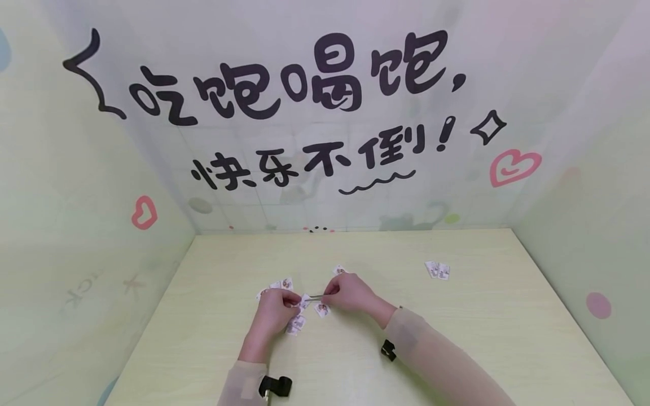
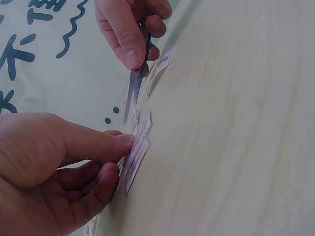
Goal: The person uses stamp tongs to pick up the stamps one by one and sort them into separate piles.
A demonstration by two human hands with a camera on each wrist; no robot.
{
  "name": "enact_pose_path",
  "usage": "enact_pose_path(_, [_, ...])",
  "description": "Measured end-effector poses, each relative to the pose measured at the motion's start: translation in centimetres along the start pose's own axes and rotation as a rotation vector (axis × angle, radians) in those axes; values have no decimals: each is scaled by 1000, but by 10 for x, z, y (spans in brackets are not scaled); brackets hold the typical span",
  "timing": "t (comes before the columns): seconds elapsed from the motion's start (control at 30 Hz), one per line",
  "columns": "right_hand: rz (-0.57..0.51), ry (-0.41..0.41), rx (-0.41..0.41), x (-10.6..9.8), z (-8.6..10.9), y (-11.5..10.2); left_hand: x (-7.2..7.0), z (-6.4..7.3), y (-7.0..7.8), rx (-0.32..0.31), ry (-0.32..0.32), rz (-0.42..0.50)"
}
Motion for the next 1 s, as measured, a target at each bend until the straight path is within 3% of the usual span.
enact_pose_path(1.0, [-109,-5,47,5,-2,6,1,0,2,-21,-3,-16])
Point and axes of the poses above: each hand's wrist, its own z-axis away from the middle knuckle, its own x-axis out of the palm, y = z × x, the point moved 10 cm from there along -z, towards the middle knuckle
